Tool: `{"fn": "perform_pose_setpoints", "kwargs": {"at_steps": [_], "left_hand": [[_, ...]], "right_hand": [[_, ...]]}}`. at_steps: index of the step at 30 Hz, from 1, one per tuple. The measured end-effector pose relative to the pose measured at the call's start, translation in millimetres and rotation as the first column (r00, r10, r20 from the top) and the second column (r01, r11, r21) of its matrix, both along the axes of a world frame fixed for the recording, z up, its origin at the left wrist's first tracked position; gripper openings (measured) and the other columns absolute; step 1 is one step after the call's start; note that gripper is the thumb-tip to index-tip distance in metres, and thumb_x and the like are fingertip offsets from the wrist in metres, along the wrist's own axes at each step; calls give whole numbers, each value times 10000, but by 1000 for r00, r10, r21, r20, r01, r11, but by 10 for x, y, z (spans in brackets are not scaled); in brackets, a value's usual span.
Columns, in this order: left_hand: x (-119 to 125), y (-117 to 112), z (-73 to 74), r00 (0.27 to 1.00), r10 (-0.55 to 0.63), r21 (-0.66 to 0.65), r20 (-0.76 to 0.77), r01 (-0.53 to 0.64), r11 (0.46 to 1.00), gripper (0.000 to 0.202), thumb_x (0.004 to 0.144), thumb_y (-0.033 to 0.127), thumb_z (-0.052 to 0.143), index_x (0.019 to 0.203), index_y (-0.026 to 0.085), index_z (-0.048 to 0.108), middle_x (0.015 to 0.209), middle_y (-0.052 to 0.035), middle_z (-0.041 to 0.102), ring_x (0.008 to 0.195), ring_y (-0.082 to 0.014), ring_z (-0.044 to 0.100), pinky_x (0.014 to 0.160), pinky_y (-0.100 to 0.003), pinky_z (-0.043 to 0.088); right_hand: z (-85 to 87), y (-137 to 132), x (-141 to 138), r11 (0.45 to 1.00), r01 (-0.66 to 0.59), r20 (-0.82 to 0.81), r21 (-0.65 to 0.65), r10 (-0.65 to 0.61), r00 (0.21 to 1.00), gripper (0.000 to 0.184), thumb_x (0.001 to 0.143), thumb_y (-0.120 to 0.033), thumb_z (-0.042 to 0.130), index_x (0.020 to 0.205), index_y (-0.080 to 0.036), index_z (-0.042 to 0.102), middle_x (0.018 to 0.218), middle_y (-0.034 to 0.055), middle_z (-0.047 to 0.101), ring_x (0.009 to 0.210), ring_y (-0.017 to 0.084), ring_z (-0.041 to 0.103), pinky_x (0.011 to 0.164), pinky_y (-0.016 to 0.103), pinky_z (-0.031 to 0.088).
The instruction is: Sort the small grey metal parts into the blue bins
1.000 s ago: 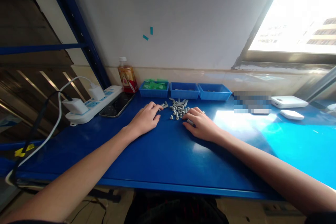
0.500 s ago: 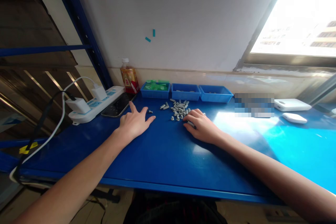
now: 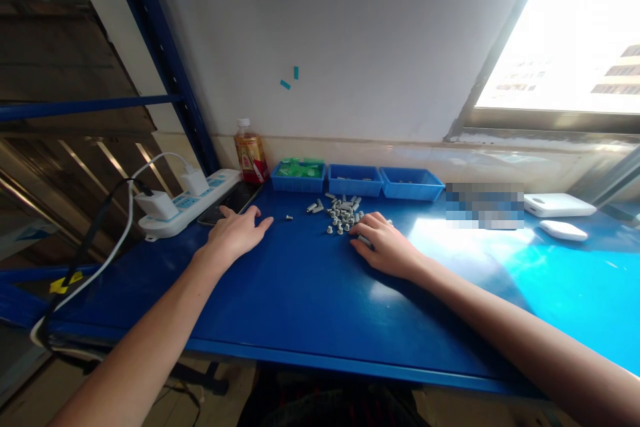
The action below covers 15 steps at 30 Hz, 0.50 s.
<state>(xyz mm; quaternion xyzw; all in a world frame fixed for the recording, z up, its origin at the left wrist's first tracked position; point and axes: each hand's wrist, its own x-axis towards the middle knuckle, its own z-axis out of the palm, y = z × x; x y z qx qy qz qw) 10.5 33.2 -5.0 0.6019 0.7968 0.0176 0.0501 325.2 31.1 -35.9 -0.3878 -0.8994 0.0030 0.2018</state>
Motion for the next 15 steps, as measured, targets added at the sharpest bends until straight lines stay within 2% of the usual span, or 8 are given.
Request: {"fn": "perform_pose_setpoints", "kwargs": {"at_steps": [5, 10, 12, 15], "left_hand": [[-46, -27, 39, 999, 32, -26, 4, -32, 999, 722, 814, 734, 215, 1284, 275, 517, 1319, -278, 444, 956, -455, 611, 600, -429, 486], [53, -78, 7, 999, -10, -9, -50, 9, 1000, 679, 840, 685, 221, 1289, 260, 503, 1329, -263, 404, 892, -393, 637, 665, -443, 492], [105, -104, -6, 996, -29, -5, -80, 28, 1000, 665, 857, 656, 216, 1292, 237, 493, 1336, -273, 389, 912, -404, 631, 684, -457, 489], [132, -131, -6, 997, -25, 4, -73, 26, 1000, 678, 858, 655, 220, 1293, 206, 484, 1265, -285, 442, 907, -415, 628, 670, -450, 489]], "right_hand": [[-7, 2, -3, 1000, -4, 0, 11, 4, 1000, 209, 916, -281, 487, 1050, -181, 614, 995, 93, 587, 975, 235, 481, 822, 382, 454], [-8, 4, -4, 1000, -5, -3, 10, 5, 1000, 213, 912, -285, 493, 1051, -180, 616, 991, 93, 588, 972, 235, 482, 818, 380, 457], [-8, 5, -5, 1000, 0, -8, 10, 0, 1000, 215, 912, -287, 493, 1055, -186, 617, 989, 92, 588, 978, 234, 483, 820, 378, 459], [-4, 2, -5, 1000, 1, -11, 7, -1, 1000, 207, 912, -288, 493, 1044, -191, 619, 992, 92, 590, 986, 236, 485, 824, 382, 460]]}}
